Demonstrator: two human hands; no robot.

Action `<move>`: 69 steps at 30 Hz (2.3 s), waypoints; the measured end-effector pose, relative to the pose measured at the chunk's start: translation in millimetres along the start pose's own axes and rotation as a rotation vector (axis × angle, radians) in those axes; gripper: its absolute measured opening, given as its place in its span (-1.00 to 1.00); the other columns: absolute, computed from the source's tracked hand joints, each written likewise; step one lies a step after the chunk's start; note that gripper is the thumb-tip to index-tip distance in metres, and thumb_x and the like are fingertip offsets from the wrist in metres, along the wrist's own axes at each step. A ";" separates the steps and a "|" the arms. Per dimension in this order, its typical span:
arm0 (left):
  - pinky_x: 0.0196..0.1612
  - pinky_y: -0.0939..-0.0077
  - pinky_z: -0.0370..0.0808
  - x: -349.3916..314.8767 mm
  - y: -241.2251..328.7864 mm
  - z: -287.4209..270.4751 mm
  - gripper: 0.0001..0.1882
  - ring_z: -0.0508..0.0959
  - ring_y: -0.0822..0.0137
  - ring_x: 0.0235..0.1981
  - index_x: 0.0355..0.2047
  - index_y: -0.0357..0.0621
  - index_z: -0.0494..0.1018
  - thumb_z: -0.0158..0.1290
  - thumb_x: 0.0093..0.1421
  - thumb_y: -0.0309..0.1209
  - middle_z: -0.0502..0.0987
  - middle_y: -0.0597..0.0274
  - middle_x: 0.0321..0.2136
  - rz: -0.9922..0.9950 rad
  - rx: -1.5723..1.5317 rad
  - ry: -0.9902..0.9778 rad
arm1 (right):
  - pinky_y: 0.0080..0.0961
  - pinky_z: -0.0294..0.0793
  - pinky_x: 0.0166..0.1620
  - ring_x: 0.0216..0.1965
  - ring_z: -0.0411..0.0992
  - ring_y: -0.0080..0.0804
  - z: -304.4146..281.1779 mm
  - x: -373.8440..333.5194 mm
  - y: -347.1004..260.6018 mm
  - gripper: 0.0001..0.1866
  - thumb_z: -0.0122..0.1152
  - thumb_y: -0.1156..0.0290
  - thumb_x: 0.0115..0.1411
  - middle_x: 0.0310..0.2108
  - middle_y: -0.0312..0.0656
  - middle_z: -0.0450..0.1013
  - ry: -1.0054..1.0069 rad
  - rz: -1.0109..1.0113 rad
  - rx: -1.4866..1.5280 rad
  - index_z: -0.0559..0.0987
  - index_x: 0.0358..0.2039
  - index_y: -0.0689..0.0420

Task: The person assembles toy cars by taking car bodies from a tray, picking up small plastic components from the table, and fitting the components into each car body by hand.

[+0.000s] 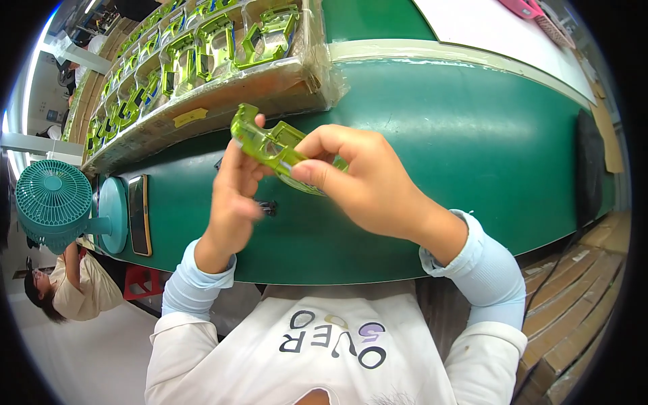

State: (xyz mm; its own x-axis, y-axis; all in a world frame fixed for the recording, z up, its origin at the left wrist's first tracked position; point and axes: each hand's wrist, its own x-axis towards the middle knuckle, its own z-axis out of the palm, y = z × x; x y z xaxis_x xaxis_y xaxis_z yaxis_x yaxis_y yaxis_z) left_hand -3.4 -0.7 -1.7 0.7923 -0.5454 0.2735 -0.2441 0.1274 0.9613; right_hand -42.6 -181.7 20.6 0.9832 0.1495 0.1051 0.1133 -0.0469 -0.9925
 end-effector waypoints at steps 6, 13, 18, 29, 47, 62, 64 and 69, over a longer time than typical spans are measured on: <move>-0.01 0.25 0.21 8.5 11.1 -4.4 -0.45 0.24 0.05 0.01 -0.13 -0.21 0.36 0.21 -0.21 -0.41 0.28 0.01 -0.05 0.532 0.897 0.124 | -0.77 0.31 -0.44 -0.53 0.31 -0.69 -2.6 4.9 1.1 -0.69 0.16 0.47 0.01 -0.49 -0.28 0.42 0.008 0.263 0.467 0.34 -0.23 0.23; -0.33 0.30 0.45 12.2 13.8 -2.5 -0.65 0.48 0.12 -0.36 -0.39 -0.33 0.42 0.17 -0.29 -0.56 0.43 0.06 -0.39 0.618 0.903 -0.161 | -0.70 0.37 -0.37 -0.45 0.36 -0.66 5.3 4.3 12.0 -0.78 0.04 0.40 0.12 -0.41 -0.25 0.42 -0.111 0.342 0.461 0.35 -0.24 0.22; -0.44 0.40 0.47 7.2 11.0 -2.2 -0.71 0.48 0.13 -0.46 -0.43 -0.38 0.40 0.11 -0.27 -0.65 0.42 0.03 -0.46 0.720 0.910 -0.063 | -0.67 0.37 -0.34 -0.41 0.35 -0.62 -2.3 0.1 -4.2 -0.79 0.07 0.40 0.10 -0.40 -0.27 0.41 -0.155 0.245 0.217 0.42 -0.28 0.24; -0.50 0.42 0.43 2.9 11.5 2.4 -0.76 0.45 0.10 -0.52 -0.44 -0.43 0.33 0.06 -0.21 -0.71 0.41 -0.01 -0.48 0.485 0.703 -0.117 | -0.49 0.37 -0.48 -0.53 0.37 -0.26 3.2 -1.8 2.0 -0.81 0.22 0.58 -0.16 -0.53 -0.16 0.36 0.031 -0.555 -0.421 0.50 -0.44 0.20; -0.25 0.39 0.45 5.6 24.2 -5.5 -0.79 0.51 0.10 -0.31 -0.37 -0.31 0.44 0.01 -0.10 -0.61 0.50 0.02 -0.43 0.113 0.478 -0.288 | -0.42 0.32 -0.56 -0.60 0.33 -0.24 14.2 -7.3 1.6 -0.82 0.20 0.60 -0.18 -0.61 -0.16 0.30 0.113 -0.645 -0.497 0.44 -0.49 0.23; -0.45 0.40 0.43 9.1 36.6 3.6 -0.88 0.48 0.03 -0.50 -0.47 -0.33 0.44 -0.01 -0.09 -0.61 0.47 -0.05 -0.51 0.101 0.655 -0.327 | -0.39 0.28 -0.59 -0.61 0.27 -0.22 13.0 -4.1 -1.0 -0.83 0.14 0.58 -0.17 -0.66 -0.17 0.20 0.053 -0.599 -0.591 0.29 -0.65 0.19; -0.43 0.45 0.43 7.0 26.9 2.0 -0.88 0.50 0.08 -0.49 -0.45 -0.32 0.44 -0.02 -0.06 -0.61 0.48 -0.02 -0.49 0.085 0.596 -0.278 | -0.42 0.30 -0.55 -0.59 0.29 -0.24 13.8 -0.5 -0.1 -0.88 0.13 0.53 -0.12 -0.63 -0.16 0.26 0.062 -0.565 -0.628 0.36 -0.58 0.22; -0.26 0.60 0.40 4.0 25.7 2.0 -0.85 0.46 0.44 -0.30 -0.32 -0.33 0.44 -0.08 0.10 -0.59 0.47 0.17 -0.33 -0.044 0.129 -0.066 | -0.58 0.33 -0.35 -0.46 0.35 -0.43 -1.8 2.2 0.3 -0.79 0.12 0.47 0.01 -0.47 -0.20 0.38 0.041 -0.438 -0.238 0.45 -0.32 0.27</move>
State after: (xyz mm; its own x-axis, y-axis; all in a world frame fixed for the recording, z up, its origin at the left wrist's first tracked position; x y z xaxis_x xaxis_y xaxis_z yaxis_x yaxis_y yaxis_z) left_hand -7.7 -1.4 24.1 0.7662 -0.6022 0.2244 -0.2832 -0.0029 0.9591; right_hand -40.1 -183.1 20.6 0.8400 0.1669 0.5163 0.5420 -0.2135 -0.8128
